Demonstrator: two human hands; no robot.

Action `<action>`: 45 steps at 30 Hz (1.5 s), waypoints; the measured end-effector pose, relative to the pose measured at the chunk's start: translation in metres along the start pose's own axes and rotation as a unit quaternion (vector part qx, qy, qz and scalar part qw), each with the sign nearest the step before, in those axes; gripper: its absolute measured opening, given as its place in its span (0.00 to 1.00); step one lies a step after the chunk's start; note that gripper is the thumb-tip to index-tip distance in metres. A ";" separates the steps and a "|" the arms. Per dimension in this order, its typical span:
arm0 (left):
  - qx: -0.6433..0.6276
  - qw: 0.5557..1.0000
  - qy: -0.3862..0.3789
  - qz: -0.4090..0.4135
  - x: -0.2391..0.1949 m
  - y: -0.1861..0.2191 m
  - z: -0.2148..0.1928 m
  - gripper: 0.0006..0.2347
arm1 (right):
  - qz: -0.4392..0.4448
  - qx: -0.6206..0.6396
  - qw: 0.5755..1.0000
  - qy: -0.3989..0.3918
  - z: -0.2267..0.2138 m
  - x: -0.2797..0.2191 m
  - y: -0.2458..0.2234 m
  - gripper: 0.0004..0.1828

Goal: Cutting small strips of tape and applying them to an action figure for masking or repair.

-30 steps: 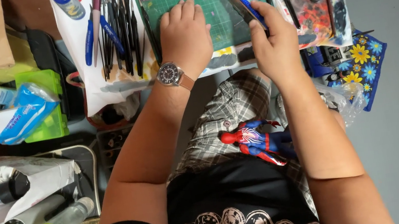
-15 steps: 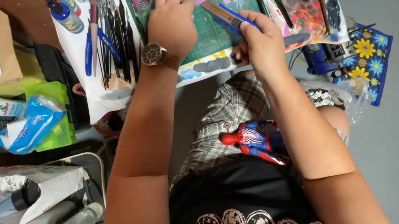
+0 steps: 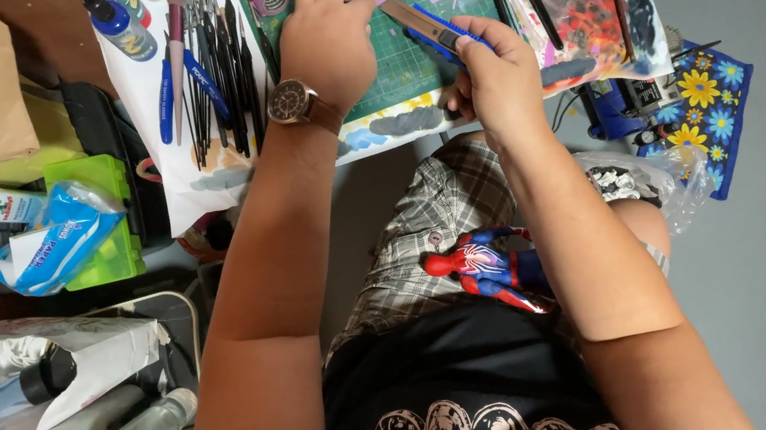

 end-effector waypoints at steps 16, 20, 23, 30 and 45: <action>0.014 1.000 -0.006 0.005 0.000 -0.001 0.001 0.10 | -0.008 0.004 1.000 -0.009 0.001 0.005 0.002 0.15; 0.009 1.000 -0.003 0.003 0.001 0.000 0.000 0.10 | 0.004 -0.001 1.000 -0.004 0.001 0.002 -0.002 0.15; 0.005 1.000 -0.027 -0.004 0.002 0.001 -0.004 0.11 | 0.007 0.001 1.000 -0.004 0.001 0.002 -0.004 0.15; -0.003 0.999 -0.031 -0.008 0.002 0.000 -0.005 0.11 | 0.006 0.016 1.000 -0.012 0.000 0.005 -0.001 0.15; -0.014 1.000 -0.019 -0.013 0.000 0.000 -0.005 0.07 | -0.009 0.000 1.000 -0.008 -0.001 0.004 0.001 0.16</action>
Point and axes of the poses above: each hand's wrist, its own x-axis towards the middle knuckle, its own z-axis out of the palm, y = z × x, the point moved 1 cm from there along x, towards the middle knuckle, and after that the axes turned 6 degrees about z, right-handed, at the moved point
